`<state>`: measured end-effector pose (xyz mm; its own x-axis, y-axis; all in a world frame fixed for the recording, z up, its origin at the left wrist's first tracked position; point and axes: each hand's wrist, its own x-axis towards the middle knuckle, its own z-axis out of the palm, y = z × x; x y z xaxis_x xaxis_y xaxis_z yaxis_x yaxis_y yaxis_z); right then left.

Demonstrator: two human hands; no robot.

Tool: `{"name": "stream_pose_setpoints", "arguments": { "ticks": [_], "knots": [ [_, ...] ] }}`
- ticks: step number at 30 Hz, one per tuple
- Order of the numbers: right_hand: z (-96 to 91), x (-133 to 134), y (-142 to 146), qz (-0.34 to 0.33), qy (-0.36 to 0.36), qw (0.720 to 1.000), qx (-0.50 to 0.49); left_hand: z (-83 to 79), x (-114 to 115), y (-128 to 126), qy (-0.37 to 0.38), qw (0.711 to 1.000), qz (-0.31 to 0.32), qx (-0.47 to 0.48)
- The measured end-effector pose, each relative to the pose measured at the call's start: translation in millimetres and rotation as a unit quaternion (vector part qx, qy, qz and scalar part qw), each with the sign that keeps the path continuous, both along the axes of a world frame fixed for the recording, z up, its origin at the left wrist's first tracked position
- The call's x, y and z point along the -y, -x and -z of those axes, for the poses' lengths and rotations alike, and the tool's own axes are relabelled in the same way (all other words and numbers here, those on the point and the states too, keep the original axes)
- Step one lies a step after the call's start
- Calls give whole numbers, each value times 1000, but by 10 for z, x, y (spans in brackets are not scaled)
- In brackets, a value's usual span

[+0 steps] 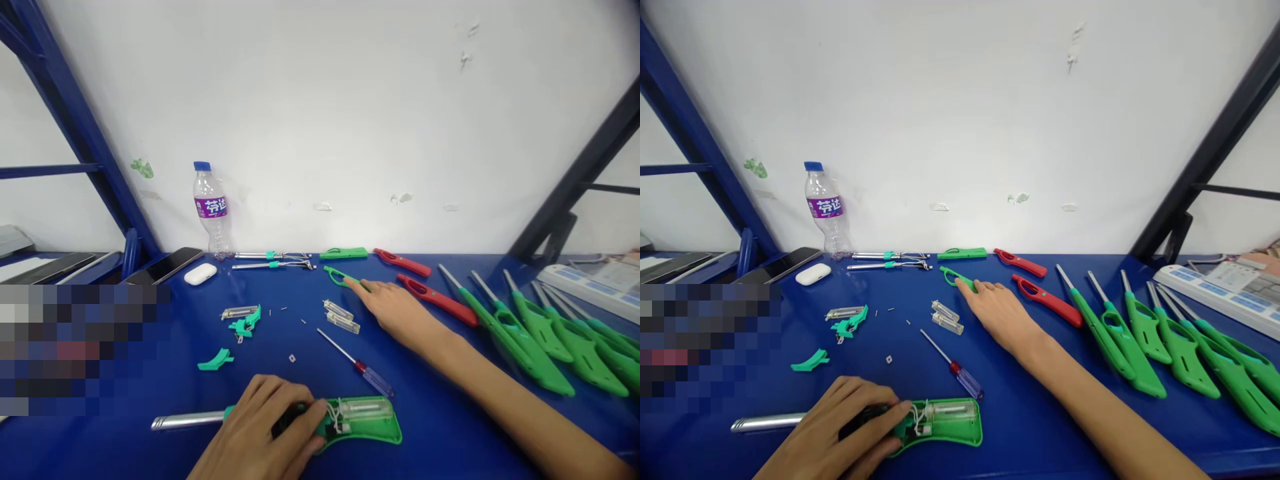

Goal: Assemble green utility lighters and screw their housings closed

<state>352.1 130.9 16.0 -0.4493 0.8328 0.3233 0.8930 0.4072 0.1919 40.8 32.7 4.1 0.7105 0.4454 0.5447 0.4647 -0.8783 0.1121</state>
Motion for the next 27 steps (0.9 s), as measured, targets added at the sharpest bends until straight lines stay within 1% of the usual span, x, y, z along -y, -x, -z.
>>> {"name": "stream_pose_setpoints", "arguments": {
  "ticks": [5,12,14,17,18,20,21,22,23,24,25,27],
  "knots": [
    [-8,32,-76,4,30,1000,-6,-56,75,-19,12,999,-32,14],
    [-44,99,-242,-9,66,995,-70,-26,140,3,55,995,-48,61],
    [-114,103,-271,-4,66,993,-97,-26,156,5,76,993,-46,76],
    [-306,166,-292,8,34,991,-131,-45,163,34,91,988,-50,113],
    [-376,231,-283,12,17,990,-141,-55,159,57,85,986,-61,128],
    [-479,453,-227,11,-20,986,-167,-80,142,123,67,981,-99,152],
    [-496,603,-177,0,-38,983,-181,-93,132,162,60,977,-126,160],
    [-485,768,-115,-29,-55,977,-205,-107,120,201,58,972,-154,167],
    [-448,935,-45,-61,-46,975,-210,-119,110,237,60,966,-181,173],
    [-389,1090,27,-102,-57,972,-201,-128,100,268,65,960,-203,179],
    [-318,1224,95,-123,-56,973,-187,-135,92,292,70,956,-219,182],
    [-171,1394,201,-159,-100,967,-171,-134,83,317,78,954,-227,180]
  ]
}}
